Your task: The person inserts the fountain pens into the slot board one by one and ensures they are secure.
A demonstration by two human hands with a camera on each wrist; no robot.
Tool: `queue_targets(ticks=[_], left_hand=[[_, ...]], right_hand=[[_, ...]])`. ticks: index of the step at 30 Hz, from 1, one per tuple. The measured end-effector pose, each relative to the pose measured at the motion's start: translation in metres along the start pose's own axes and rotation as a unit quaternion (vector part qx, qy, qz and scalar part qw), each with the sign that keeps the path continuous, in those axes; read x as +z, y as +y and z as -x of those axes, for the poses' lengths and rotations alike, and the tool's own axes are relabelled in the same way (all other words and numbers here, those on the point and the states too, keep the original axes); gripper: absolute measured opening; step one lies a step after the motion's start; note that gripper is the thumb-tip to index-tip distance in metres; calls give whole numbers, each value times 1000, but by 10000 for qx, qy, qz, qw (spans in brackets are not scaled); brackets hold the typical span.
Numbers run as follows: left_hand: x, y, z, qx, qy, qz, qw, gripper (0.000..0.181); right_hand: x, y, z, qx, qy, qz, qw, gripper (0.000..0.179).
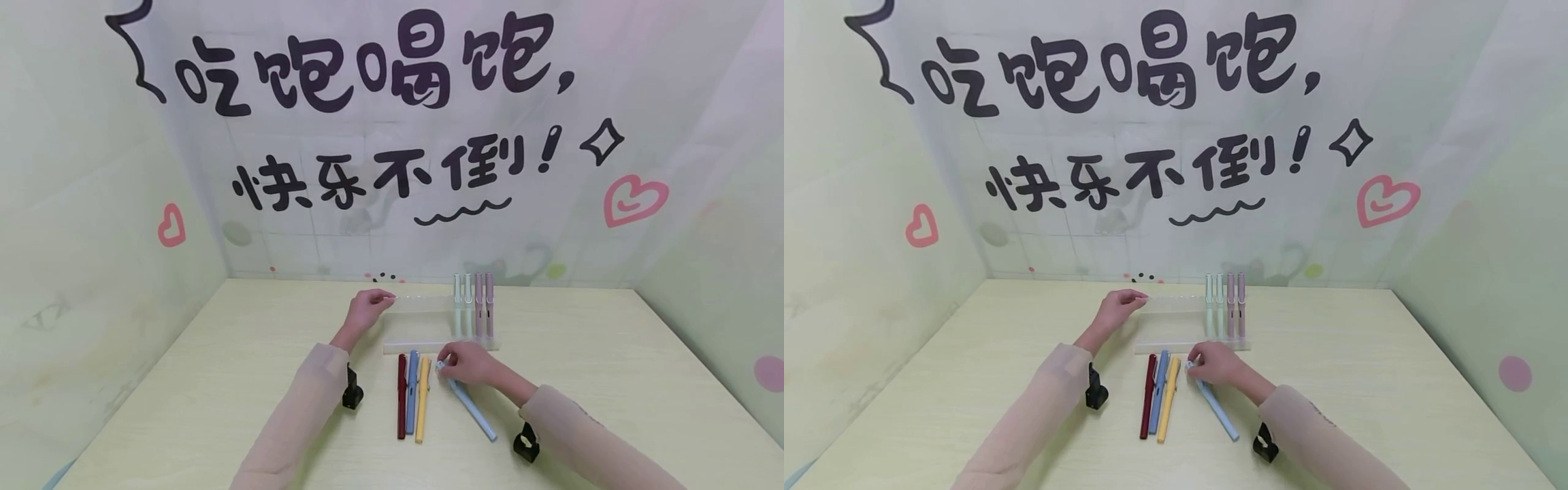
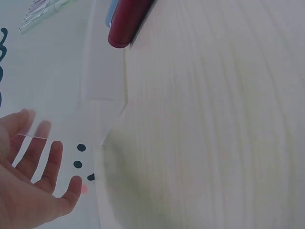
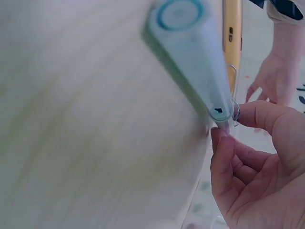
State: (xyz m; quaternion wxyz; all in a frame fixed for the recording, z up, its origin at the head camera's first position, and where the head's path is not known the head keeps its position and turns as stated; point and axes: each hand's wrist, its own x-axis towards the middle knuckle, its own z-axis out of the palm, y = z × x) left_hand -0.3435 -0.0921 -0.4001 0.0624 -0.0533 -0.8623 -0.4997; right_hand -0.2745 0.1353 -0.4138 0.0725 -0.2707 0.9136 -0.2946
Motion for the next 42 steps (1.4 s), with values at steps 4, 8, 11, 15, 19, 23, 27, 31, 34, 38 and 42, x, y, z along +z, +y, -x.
queue_targets(ticks=[4, 8, 11, 15, 19, 23, 27, 31, 34, 38, 42], left_hand=[[0, 0, 0, 33, 7, 7, 10000, 19], [-1, 1, -1, 13, 20, 0, 10000, 19], [-1, 1, -1, 3, 16, -4, 10000, 19], [-2, 1, 0, 66, 2, -2, 10000, 19], [-2, 0, 0, 58, -13, 4, 10000, 19], [-1, 0, -1, 39, -31, 5, 10000, 20], [-1, 0, -1, -4, -9, 13, 10000, 19], [0, -1, -1, -11, -3, 13, 10000, 19], [0, -2, -1, -35, 3, 17, 10000, 19], [0, -2, -1, -33, 6, 22, 10000, 19], [0, -2, 0, 13, -3, 34, 10000, 19]], right_hand=[[-9, 4, 1, 146, -108, -822, 9964, 16], [-17, 7, 2, 186, -171, -1396, 9899, 20], [-22, 8, 2, 195, -193, -1592, 9869, 22], [-27, 9, 2, 225, -97, -1858, 9823, 24], [-34, 9, 1, 115, 209, -2090, 9776, 27], [-46, -1, 2, 38, 528, -2387, 9696, 25], [-60, -16, 5, 24, 785, -2532, 9642, 24], [-69, -18, 1, -42, 1041, -2651, 9586, 26], [-72, -11, -5, -67, 1259, -2752, 9531, 29], [-75, -4, -12, -43, 1573, -2676, 9506, 31], [-79, -6, -18, -42, 1764, -2693, 9467, 30]])
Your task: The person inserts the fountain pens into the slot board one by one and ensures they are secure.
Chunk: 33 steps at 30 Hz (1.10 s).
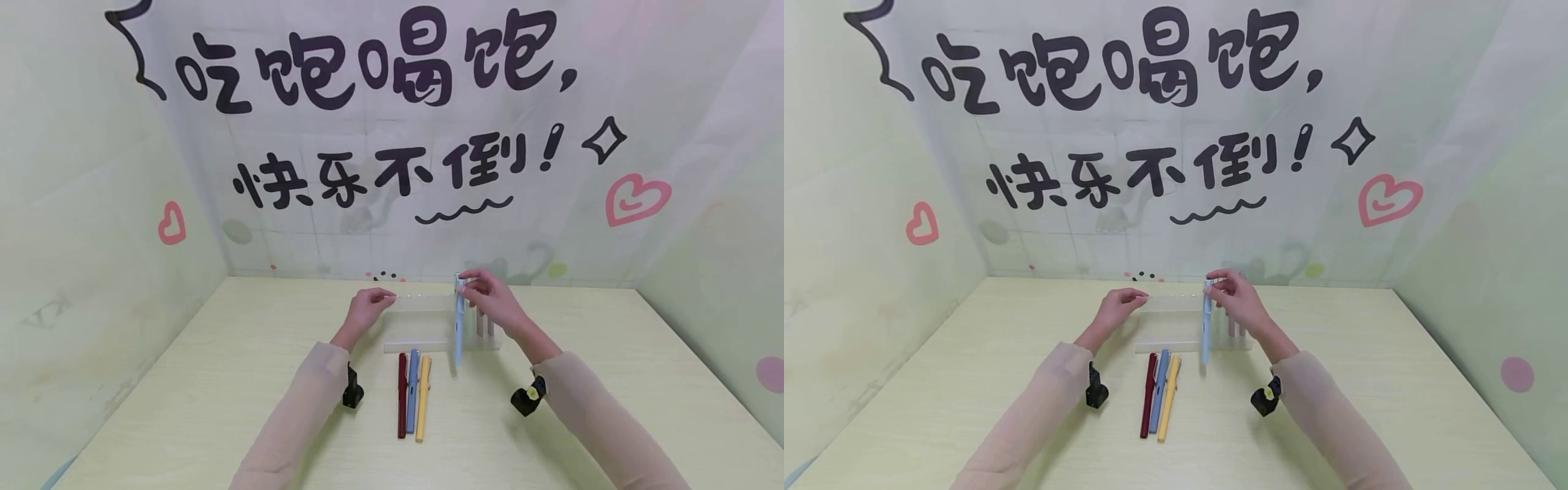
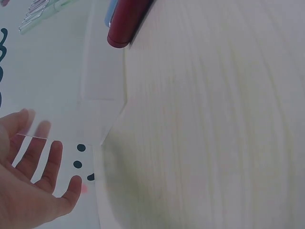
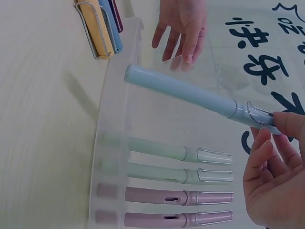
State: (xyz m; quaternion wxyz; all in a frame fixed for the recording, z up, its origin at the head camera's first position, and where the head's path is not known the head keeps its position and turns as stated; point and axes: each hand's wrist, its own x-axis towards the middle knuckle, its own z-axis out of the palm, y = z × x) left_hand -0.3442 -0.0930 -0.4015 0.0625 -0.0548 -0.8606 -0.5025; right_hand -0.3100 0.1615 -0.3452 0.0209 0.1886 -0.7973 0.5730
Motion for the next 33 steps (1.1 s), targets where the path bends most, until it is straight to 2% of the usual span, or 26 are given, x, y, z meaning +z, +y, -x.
queue_targets(ticks=[5, 8, 12, 15, 25, 33], left_hand=[[0, 0, 0, 5, 12, 2, 10000, 19], [0, 0, -1, -15, 13, -8, 10000, 19], [0, 1, -1, -21, -5, 3, 10000, 19], [-1, 1, 0, -13, -7, 4, 10000, 19], [-1, 2, 0, -43, 5, 19, 10000, 19], [-1, 2, -1, -79, 19, -16, 10000, 19]], right_hand=[[-2, -4, -6, -20, 124, -99, 9999, 31], [-1, -15, -6, 80, 225, -141, 9996, 30], [-1, -16, -11, 53, 435, -189, 9989, 30], [-2, -5, -17, -41, 599, -189, 9980, 31], [3, 5, -22, -283, 962, -365, 9943, 30], [8, 16, -22, -366, 1115, -144, 9930, 24]])
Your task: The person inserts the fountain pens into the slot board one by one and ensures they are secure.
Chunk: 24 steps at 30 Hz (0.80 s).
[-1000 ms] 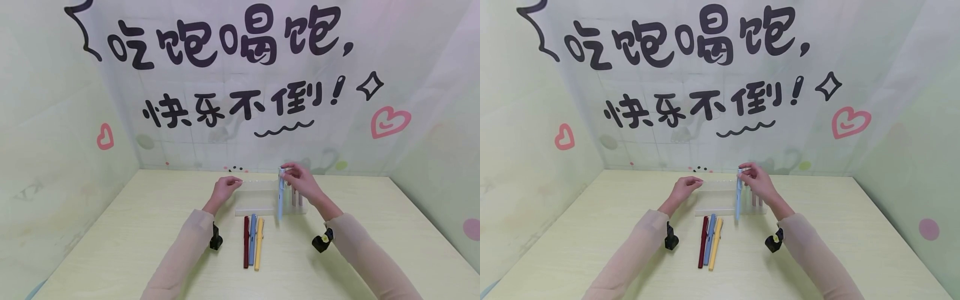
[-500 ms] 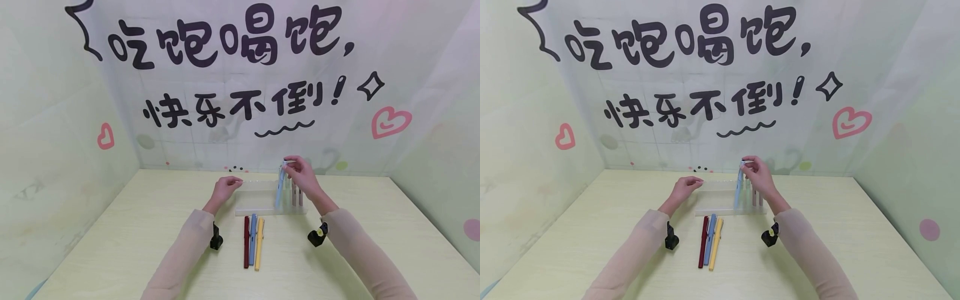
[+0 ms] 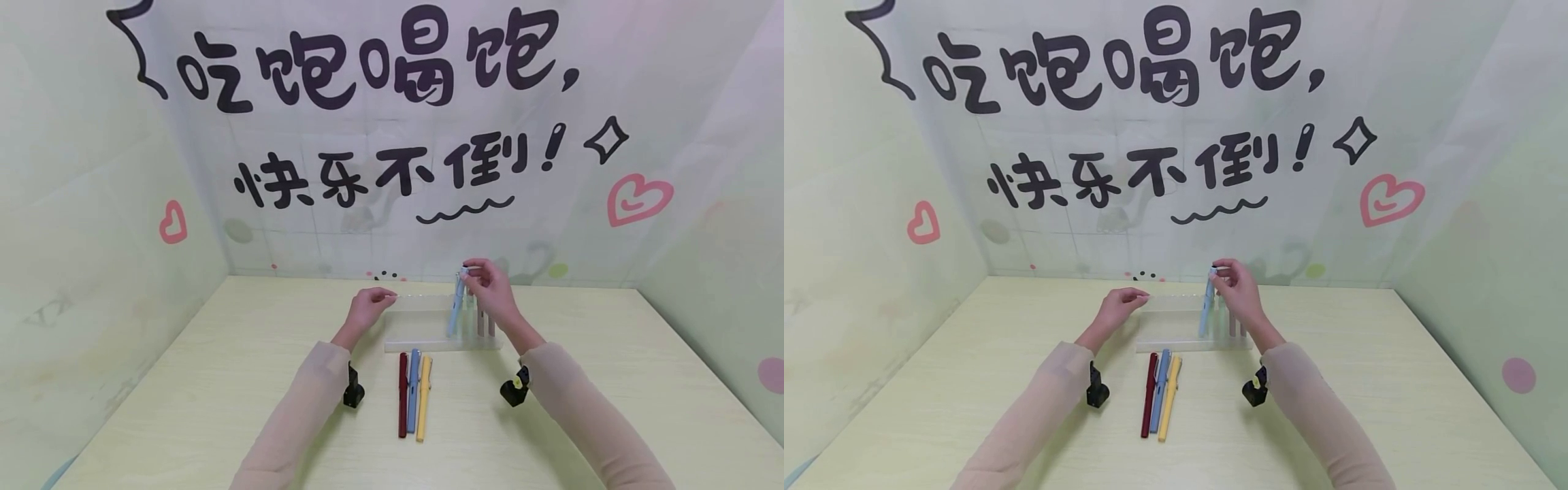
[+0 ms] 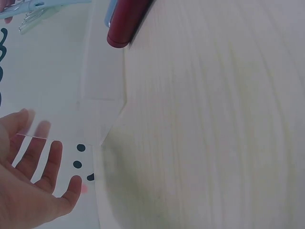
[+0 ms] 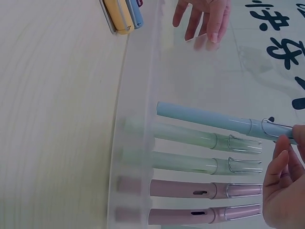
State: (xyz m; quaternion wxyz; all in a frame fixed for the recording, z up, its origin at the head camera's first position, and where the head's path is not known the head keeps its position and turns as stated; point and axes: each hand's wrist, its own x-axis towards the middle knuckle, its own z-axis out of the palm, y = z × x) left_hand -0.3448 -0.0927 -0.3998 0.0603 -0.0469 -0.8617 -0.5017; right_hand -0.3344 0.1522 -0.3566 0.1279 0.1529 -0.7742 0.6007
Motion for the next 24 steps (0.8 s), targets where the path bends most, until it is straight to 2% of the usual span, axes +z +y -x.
queue_targets(ticks=[6, 13, 24], left_hand=[[0, 0, 0, -34, 21, 17, 10000, 19], [0, 0, 1, 17, -20, 34, 10000, 19], [0, 0, 0, -49, -2, 36, 10000, 19]], right_hand=[[3, 5, 3, -188, -19, 51, 9998, 26], [7, 8, 6, -79, -161, 213, 9996, 26], [9, 6, 9, -126, -541, 296, 9980, 25]])
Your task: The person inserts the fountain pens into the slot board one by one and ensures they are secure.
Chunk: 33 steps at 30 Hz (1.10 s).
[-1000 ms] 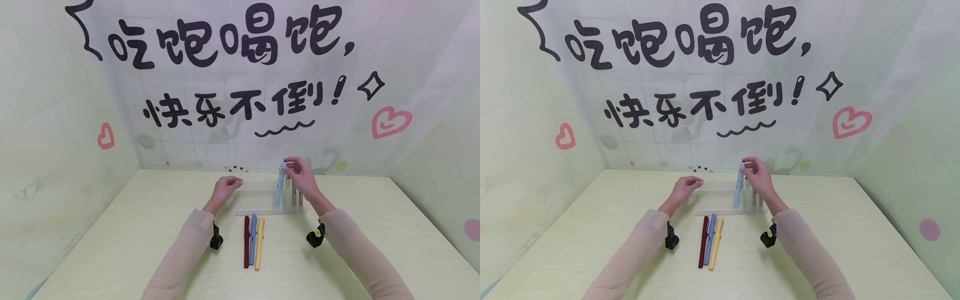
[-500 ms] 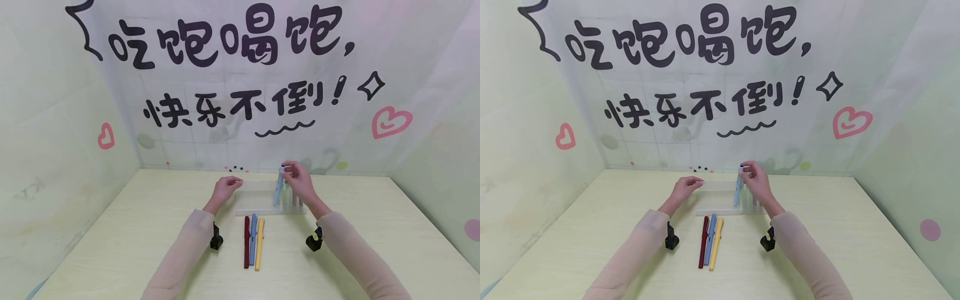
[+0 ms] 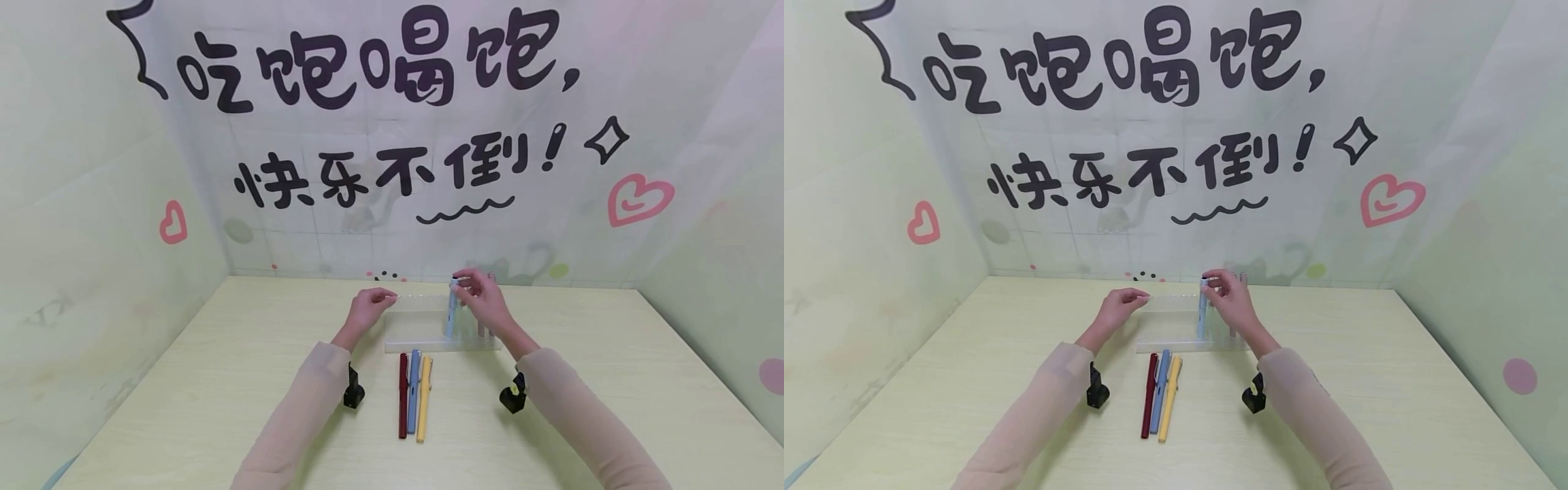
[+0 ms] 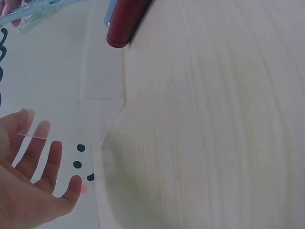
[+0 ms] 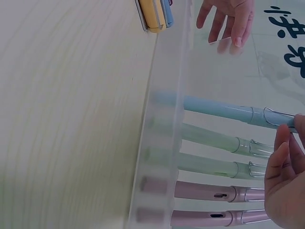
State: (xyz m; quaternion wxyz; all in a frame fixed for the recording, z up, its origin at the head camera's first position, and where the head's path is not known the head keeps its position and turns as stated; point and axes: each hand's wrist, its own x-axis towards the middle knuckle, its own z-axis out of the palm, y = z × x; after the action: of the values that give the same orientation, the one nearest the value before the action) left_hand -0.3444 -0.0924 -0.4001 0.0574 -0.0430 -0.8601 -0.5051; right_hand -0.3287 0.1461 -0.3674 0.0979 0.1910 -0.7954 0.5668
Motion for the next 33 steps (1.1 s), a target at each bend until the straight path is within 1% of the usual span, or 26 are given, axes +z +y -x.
queue_targets(ticks=[3, 7, 10, 13, 16, 20, 24, 33], left_hand=[[0, 0, 0, 15, 13, -23, 10000, 19], [1, 0, 0, 49, 13, -44, 10000, 19], [1, 0, -1, 62, 10, -50, 10000, 19], [1, 0, -1, 38, 19, -58, 10000, 18], [1, 0, -1, 23, 30, -52, 10000, 18], [1, 0, -1, 19, 16, -33, 10000, 18], [1, 0, -1, 38, -2, -24, 10000, 18], [1, 0, -1, 39, -8, -9, 10000, 19]], right_hand=[[0, -4, 0, 63, -69, -71, 9999, 25], [0, -18, 3, 123, -138, -99, 9998, 27], [1, -30, 6, 94, -115, 149, 9998, 27], [1, -35, 7, 74, -73, 471, 9988, 26], [-1, -20, -1, 25, -17, 721, 9974, 25], [-3, 2, -11, -6, 40, 810, 9967, 24], [-2, 3, -13, 98, 105, 780, 9968, 24], [3, 2, -17, 280, 203, 912, 9952, 22]])
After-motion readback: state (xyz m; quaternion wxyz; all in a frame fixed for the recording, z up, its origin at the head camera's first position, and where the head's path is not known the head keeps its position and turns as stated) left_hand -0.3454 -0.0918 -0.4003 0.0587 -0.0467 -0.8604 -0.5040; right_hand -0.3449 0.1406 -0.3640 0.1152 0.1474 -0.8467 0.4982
